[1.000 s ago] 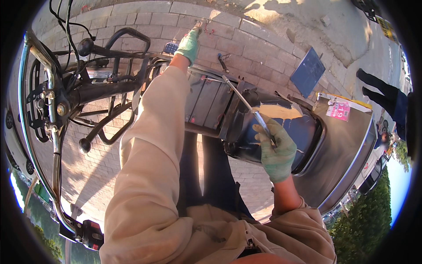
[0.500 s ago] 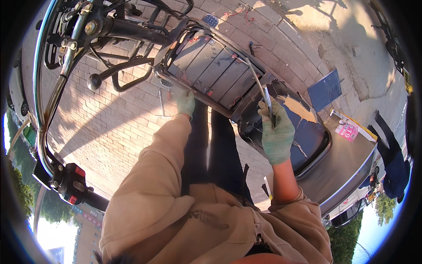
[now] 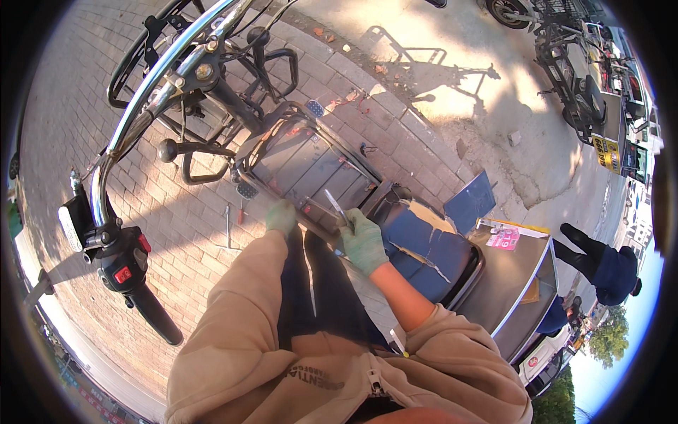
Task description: The person uses a wrench to tighten or loosen bolts on a motorcycle battery. They repeatedly adjust the tool on the battery terminals while wearing gloves.
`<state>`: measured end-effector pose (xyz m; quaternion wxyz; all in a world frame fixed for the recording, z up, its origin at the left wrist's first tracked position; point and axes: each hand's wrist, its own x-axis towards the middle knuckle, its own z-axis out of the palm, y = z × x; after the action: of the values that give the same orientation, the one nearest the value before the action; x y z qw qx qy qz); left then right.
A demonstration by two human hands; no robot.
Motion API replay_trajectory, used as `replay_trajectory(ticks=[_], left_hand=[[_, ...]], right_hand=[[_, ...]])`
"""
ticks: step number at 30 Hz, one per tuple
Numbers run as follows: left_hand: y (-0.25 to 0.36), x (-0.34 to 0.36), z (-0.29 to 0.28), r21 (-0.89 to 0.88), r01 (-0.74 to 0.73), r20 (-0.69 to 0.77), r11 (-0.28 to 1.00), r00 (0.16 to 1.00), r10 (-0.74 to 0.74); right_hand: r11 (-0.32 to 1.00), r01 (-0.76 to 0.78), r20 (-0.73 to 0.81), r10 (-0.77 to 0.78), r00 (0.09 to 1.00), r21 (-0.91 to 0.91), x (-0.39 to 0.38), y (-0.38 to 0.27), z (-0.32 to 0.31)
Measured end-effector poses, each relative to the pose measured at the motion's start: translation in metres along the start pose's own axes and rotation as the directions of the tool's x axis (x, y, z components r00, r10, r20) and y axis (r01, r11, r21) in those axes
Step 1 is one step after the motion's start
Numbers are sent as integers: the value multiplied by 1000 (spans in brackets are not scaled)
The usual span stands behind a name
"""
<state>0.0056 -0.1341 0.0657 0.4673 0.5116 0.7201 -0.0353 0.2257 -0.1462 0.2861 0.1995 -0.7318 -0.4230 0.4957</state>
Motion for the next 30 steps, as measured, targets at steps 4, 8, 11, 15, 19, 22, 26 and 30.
replay_trajectory(ticks=[4,8,11,15,19,22,26,30], left_hand=[[10,-3,0,120,-85,35,989,996,81],[-6,4,8,288,-213,103,933,976,191],[-19,7,8,382,-204,73,901,979,190],[-25,4,-5,421,-235,119,876,972,204],[-19,8,-19,443,-225,119,868,974,192],[-15,15,-18,492,-203,124,847,979,163],[-13,19,-11,556,-197,113,808,980,161],[-9,17,-9,553,-155,69,819,988,141]], right_hand=[[997,-39,-36,37,999,-69,7,8,0],[986,-68,-95,83,992,155,22,31,23],[971,-35,-99,60,993,236,38,47,46],[998,22,-102,-15,995,67,64,52,78],[999,20,-71,-22,997,-29,78,40,107],[996,69,-80,-74,994,-63,85,35,123],[996,55,-58,-59,997,-69,96,36,134],[979,-53,-41,62,997,194,96,36,138]])
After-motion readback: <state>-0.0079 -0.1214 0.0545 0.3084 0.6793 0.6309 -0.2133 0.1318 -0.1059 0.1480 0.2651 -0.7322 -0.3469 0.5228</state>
